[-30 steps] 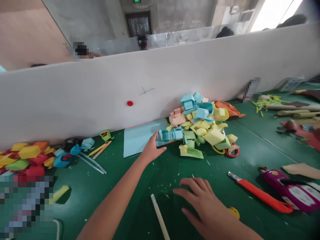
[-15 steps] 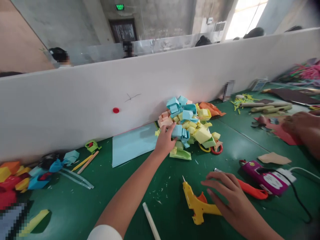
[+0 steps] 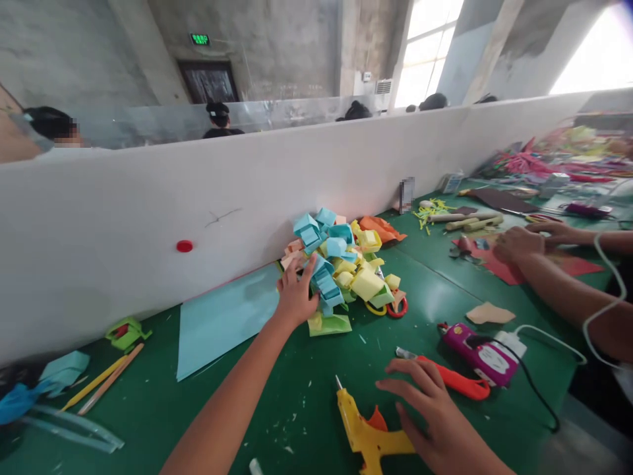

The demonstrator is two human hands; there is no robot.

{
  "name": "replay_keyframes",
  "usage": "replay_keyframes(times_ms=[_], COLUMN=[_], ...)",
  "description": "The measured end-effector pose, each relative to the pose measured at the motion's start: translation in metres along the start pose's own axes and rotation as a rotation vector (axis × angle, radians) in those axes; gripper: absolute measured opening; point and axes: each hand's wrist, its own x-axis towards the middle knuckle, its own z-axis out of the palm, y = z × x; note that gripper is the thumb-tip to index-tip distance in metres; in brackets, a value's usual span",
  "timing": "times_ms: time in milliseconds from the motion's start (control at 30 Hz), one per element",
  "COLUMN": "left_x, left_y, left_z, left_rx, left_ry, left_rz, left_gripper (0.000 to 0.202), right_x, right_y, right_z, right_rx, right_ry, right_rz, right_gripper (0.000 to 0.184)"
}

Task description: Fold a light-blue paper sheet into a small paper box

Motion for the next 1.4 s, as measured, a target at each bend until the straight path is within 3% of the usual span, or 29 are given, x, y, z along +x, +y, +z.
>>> replay_keyframes(times_ms=[200, 333, 400, 500, 667, 967, 1200, 1400], left_x=[-0.012, -0.044, -0.066, -0.102, -0.146, -0.15, -0.149, -0.141], left_y=[-0.022, -0.047, -0.069, -0.107, -0.142, -0.135, -0.137, -0.126], left_z=[-0.016, -0.039, -0.054, -0.078, -0.098, -0.102, -0.119, -0.121], left_rx=[-0.063, -0.079, 0.043, 0.261, 0.285, 0.244, 0.222, 0.343], left_ry=[-0.012, 0.031, 0.034, -0.174, -0.313, -0.349, -0.36, -0.243], left_rz=[0.076, 0.053, -0.068, -0.269, -0.313, -0.251, -0.194, -0.171], left_gripper=[0.106, 0.098, 0.094, 0.073, 0.065, 0.043, 0.034, 0.033], right_x=[0.01, 0.014, 0.013, 0.014, 0.036, 0.093, 0.086, 0.072], right_y=[0.005, 0.0, -0.001, -0.002, -0.011, -0.057, -0.072, -0.073], right_z=[-0.007, -0.009, -0.01, -0.009, -0.007, -0.01, -0.001, -0.003], right_rx=[0.068, 0.081, 0.071, 0.058, 0.106, 0.246, 0.318, 0.308], right_ry=[-0.064, -0.07, -0.081, -0.089, -0.045, 0.003, -0.035, -0.053], right_rz=[-0.045, -0.064, -0.081, -0.116, -0.185, -0.406, -0.423, -0.4], right_gripper=[0.046, 0.045, 0.044, 0.042, 0.038, 0.038, 0.038, 0.036])
